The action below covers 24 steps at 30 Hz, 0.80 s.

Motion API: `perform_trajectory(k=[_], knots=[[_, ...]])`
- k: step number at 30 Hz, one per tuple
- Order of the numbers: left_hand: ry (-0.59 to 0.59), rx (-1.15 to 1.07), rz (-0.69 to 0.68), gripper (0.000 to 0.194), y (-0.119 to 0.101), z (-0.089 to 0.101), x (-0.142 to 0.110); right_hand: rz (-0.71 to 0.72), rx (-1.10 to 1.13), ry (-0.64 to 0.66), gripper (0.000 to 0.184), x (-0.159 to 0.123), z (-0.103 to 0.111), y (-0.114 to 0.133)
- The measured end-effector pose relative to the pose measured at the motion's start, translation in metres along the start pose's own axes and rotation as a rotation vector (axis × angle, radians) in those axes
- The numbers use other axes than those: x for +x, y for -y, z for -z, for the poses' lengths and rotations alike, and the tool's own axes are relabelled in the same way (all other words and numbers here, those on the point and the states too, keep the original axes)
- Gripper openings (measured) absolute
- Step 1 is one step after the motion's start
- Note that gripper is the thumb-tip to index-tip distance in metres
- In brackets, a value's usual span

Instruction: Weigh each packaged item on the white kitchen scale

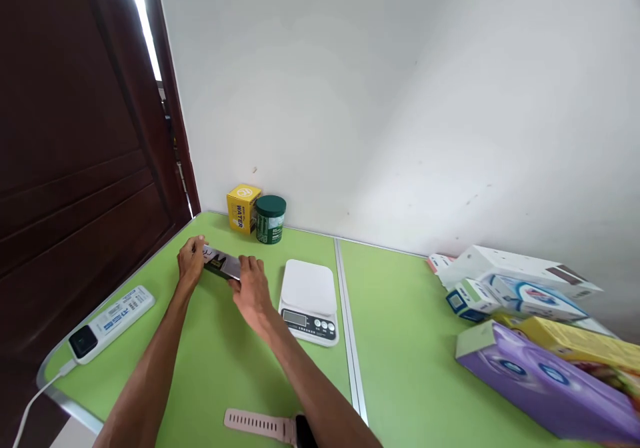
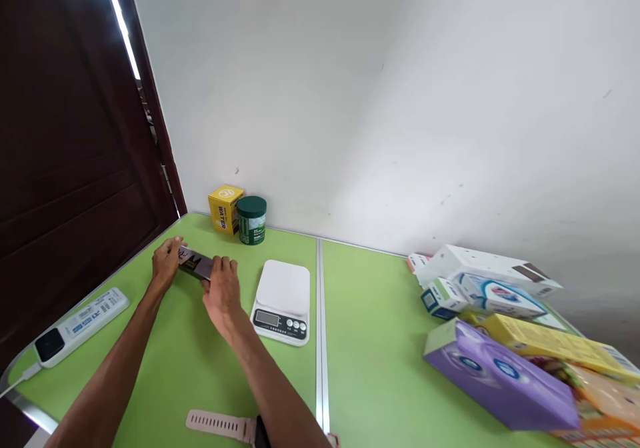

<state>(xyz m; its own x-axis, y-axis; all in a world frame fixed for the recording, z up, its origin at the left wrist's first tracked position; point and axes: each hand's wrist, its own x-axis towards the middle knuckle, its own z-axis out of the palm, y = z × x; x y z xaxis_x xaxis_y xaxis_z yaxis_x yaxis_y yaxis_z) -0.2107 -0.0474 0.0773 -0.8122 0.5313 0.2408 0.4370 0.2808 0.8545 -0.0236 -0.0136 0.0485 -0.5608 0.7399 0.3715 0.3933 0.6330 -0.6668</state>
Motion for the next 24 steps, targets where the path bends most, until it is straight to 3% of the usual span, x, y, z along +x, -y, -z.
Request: perform_trajectory(k=[3, 6, 9, 11, 14, 20, 24], knots=[[0.058, -0.109, -0.106, 0.045, -0.037, -0.017, -0.017, 0.023, 0.075, -0.143, 0.055, -0.01, 0.052, -0.017], [0.207, -0.223, -0.177, 0.048, -0.067, -0.044, -0.048, -0.051, 0.146, -0.231, 0.049, -0.031, 0.113, -0.051], [0.367, -0.273, -0.189, 0.053, -0.082, -0.073, -0.083, -0.162, 0.16, -0.221, 0.05, -0.057, 0.164, -0.088], [0.438, -0.29, -0.193, 0.057, -0.084, -0.088, -0.102, -0.218, 0.168, -0.202, 0.053, -0.073, 0.183, -0.109], [0.475, -0.288, -0.199, 0.062, -0.081, -0.101, -0.119, -0.278, 0.211, -0.196, 0.061, -0.086, 0.19, -0.132], [0.506, -0.264, -0.171, 0.066, -0.07, -0.104, -0.119, -0.323, 0.34, -0.19, 0.071, -0.089, 0.171, -0.152], [0.463, -0.412, -0.084, 0.073, -0.056, -0.116, -0.118, -0.405, 0.536, -0.271, 0.097, -0.095, 0.161, -0.154]])
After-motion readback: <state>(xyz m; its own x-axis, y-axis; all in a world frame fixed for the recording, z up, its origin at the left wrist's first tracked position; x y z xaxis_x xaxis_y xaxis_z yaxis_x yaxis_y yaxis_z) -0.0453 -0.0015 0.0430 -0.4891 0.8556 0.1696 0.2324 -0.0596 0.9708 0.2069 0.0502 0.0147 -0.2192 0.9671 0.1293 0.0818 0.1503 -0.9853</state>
